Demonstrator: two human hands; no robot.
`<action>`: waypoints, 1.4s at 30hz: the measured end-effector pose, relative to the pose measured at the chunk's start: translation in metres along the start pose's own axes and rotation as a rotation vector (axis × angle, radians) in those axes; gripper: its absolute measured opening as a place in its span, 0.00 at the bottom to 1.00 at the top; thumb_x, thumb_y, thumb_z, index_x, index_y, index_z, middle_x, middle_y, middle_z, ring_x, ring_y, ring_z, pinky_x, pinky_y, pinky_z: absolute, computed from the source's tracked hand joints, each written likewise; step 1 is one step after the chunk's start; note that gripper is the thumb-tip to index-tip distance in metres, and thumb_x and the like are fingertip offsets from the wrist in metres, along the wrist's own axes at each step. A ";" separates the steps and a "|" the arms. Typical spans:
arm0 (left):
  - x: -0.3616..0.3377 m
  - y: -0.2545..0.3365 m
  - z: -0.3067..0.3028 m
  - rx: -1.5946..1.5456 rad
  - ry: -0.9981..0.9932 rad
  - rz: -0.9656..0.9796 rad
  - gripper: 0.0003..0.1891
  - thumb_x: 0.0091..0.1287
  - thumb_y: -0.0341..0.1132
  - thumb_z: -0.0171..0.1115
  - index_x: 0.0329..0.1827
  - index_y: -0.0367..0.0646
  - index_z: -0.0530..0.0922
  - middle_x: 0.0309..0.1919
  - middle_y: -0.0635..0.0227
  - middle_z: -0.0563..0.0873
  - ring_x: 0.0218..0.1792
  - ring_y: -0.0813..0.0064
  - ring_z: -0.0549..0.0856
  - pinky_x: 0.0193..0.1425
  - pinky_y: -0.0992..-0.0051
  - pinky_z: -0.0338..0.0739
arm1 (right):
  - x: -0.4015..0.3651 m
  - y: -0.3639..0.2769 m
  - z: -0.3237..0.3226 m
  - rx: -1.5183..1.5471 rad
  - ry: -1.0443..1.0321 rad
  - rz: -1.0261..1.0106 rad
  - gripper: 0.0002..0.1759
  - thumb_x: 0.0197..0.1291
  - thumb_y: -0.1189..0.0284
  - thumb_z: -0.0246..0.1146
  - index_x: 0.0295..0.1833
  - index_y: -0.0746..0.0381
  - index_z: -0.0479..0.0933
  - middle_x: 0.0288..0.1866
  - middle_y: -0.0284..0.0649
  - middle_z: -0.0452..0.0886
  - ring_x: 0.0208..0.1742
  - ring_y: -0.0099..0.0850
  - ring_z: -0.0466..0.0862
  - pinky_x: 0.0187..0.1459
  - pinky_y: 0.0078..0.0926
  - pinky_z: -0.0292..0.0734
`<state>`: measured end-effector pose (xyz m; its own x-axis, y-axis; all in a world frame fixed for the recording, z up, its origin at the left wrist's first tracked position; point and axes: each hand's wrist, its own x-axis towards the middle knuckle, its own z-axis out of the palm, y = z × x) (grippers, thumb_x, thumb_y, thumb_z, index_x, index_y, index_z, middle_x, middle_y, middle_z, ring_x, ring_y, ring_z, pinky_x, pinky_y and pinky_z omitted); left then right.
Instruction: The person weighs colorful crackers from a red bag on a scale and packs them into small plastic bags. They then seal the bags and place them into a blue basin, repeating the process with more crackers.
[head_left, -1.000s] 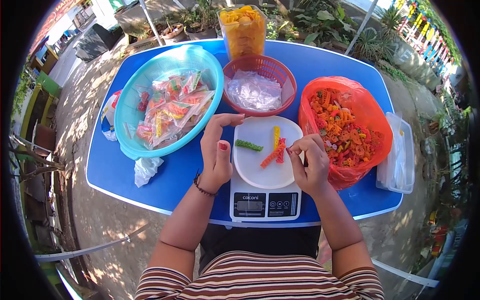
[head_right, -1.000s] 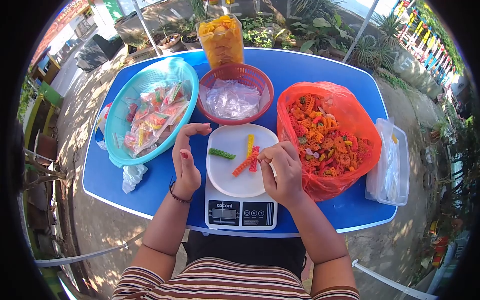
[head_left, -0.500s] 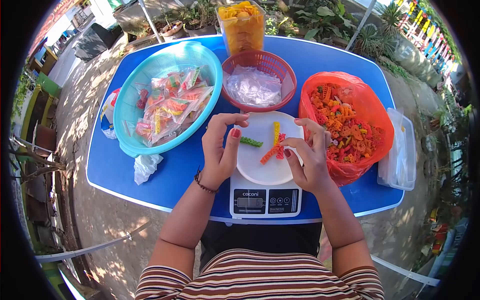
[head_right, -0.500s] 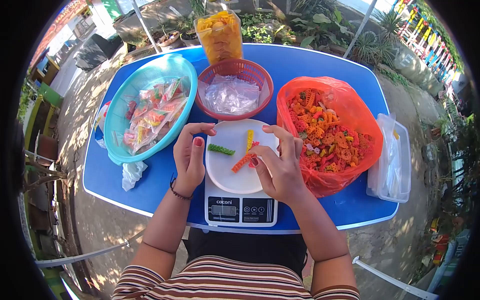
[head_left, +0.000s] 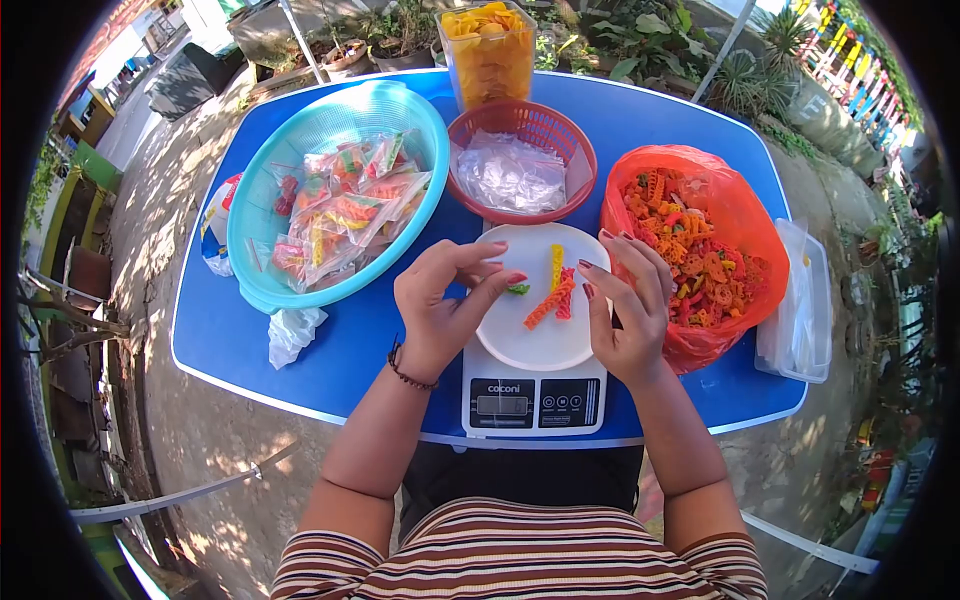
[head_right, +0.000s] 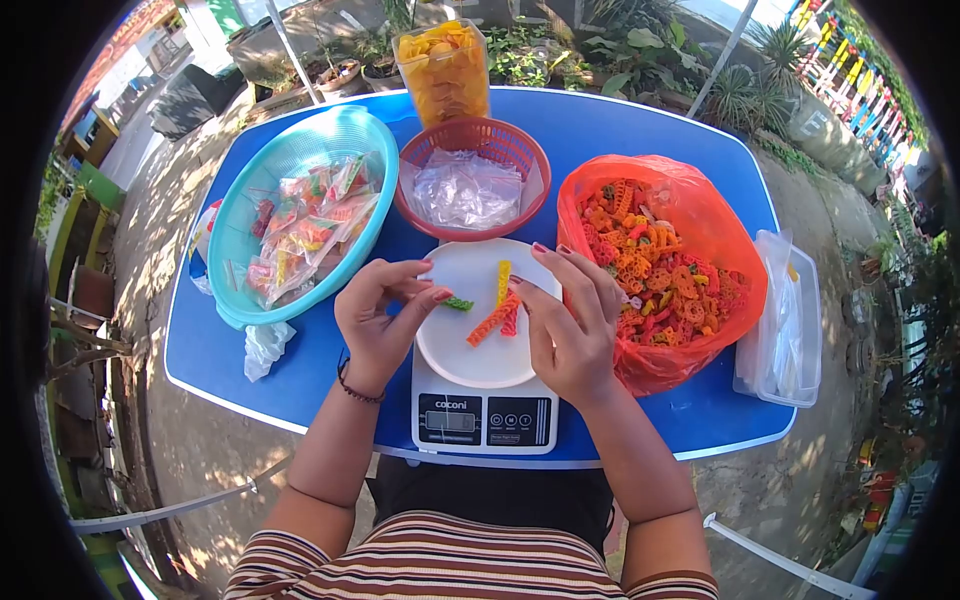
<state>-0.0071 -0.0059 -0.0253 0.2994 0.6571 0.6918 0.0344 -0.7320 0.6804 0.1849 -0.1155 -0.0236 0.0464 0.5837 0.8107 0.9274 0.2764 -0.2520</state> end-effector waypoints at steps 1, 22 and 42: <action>-0.007 -0.002 -0.012 0.022 -0.118 -0.069 0.04 0.69 0.26 0.71 0.37 0.34 0.86 0.37 0.63 0.85 0.31 0.81 0.86 0.32 0.83 0.78 | 0.000 -0.001 -0.002 0.006 -0.031 -0.011 0.15 0.54 0.82 0.66 0.47 0.58 0.85 0.60 0.39 0.85 0.62 0.43 0.81 0.63 0.41 0.68; 0.007 -0.014 -0.011 0.082 -0.179 0.048 0.29 0.73 0.45 0.60 0.72 0.36 0.73 0.73 0.47 0.73 0.74 0.43 0.70 0.78 0.54 0.63 | 0.083 -0.011 0.083 0.099 -0.548 0.249 0.15 0.62 0.67 0.66 0.50 0.63 0.84 0.53 0.45 0.86 0.62 0.43 0.82 0.66 0.44 0.67; -0.002 -0.001 -0.006 -0.660 -0.098 -0.499 0.13 0.77 0.36 0.63 0.56 0.34 0.82 0.46 0.57 0.91 0.44 0.73 0.91 0.49 0.76 0.83 | 0.013 -0.038 0.002 0.053 -0.250 -0.280 0.15 0.54 0.76 0.65 0.48 0.59 0.89 0.57 0.34 0.87 0.62 0.32 0.82 0.66 0.41 0.66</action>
<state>-0.0138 -0.0054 -0.0258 0.4800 0.8354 0.2678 -0.3718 -0.0828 0.9246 0.1497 -0.1173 -0.0045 -0.3049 0.6464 0.6994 0.8703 0.4874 -0.0711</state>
